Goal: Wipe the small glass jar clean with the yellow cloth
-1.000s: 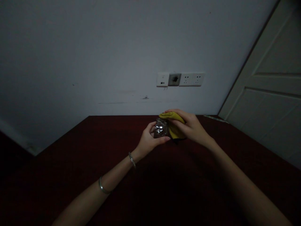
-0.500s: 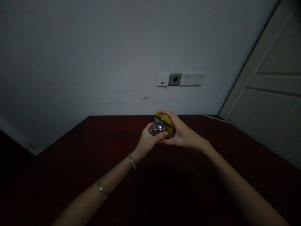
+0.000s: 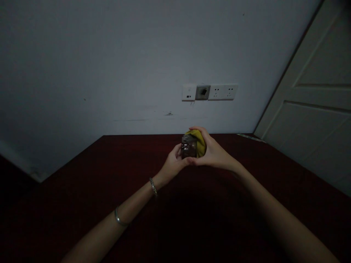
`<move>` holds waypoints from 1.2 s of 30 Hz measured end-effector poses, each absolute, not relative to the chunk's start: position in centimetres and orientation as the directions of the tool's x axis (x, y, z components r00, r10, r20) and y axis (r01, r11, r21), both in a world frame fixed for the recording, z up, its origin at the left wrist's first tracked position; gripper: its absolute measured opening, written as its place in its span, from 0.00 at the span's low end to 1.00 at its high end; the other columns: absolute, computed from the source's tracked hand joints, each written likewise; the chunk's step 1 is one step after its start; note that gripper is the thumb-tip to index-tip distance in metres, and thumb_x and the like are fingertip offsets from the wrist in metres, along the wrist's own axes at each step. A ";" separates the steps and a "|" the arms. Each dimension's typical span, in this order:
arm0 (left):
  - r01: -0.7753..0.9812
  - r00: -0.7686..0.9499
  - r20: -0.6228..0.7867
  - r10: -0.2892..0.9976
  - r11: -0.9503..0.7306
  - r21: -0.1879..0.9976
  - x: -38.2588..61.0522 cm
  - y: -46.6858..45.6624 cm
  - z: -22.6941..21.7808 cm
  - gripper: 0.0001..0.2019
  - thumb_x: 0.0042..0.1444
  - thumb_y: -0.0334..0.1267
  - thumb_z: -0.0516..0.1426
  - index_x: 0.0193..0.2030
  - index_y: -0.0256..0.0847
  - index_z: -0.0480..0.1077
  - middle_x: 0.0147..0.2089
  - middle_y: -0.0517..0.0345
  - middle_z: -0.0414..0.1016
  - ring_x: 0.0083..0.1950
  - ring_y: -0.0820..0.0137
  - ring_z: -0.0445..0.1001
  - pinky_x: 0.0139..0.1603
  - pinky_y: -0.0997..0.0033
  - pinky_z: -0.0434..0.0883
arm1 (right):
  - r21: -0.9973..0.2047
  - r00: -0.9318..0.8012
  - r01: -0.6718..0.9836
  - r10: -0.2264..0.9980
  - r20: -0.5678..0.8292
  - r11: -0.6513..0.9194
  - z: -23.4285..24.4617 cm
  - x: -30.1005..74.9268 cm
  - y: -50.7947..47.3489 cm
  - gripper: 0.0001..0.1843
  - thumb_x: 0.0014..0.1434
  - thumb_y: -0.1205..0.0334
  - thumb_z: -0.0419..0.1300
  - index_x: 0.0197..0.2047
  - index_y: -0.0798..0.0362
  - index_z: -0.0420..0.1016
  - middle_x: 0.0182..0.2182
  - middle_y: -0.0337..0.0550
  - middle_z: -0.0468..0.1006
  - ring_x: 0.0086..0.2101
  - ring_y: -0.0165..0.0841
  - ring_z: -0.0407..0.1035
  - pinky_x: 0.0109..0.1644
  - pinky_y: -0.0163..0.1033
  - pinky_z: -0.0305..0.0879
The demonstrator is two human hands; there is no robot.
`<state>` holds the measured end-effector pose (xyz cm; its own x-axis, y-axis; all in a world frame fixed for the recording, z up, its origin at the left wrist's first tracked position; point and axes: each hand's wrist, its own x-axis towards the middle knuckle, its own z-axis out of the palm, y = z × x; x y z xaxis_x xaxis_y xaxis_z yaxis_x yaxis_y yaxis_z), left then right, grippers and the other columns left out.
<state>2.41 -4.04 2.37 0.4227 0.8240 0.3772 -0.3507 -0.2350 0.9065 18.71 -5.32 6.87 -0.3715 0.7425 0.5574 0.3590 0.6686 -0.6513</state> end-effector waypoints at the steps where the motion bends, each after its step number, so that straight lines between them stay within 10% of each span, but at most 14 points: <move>1: -0.377 0.416 0.395 0.819 -0.240 0.895 2.4 -3.9 2.2 0.37 0.37 0.51 0.68 0.52 0.34 0.64 0.56 0.40 0.68 0.57 0.55 0.68 0.57 0.59 0.65 | -0.681 -0.357 0.331 0.755 0.550 0.653 6.9 18.6 -5.4 0.45 0.39 0.62 0.69 0.58 0.50 0.52 0.51 0.49 0.66 0.50 0.42 0.65 0.56 0.48 0.62; 10: -0.409 0.448 0.384 0.807 -0.198 0.891 2.2 -3.2 1.6 0.48 0.33 0.33 0.71 0.61 0.43 0.53 0.55 0.45 0.69 0.50 0.59 0.74 0.48 0.60 0.73 | -0.838 -0.264 0.196 0.851 0.454 0.509 7.0 18.3 -5.2 0.42 0.39 0.61 0.69 0.55 0.56 0.54 0.48 0.52 0.67 0.46 0.41 0.67 0.51 0.47 0.66; 36: -0.340 0.262 0.416 0.871 -0.320 0.884 2.0 -3.2 2.0 0.36 0.37 0.34 0.69 0.53 0.38 0.60 0.51 0.46 0.72 0.47 0.62 0.75 0.49 0.58 0.74 | -0.702 -0.143 0.300 0.758 0.636 0.646 7.8 18.9 -5.7 0.28 0.51 0.56 0.64 0.55 0.49 0.62 0.47 0.45 0.72 0.44 0.38 0.69 0.49 0.47 0.67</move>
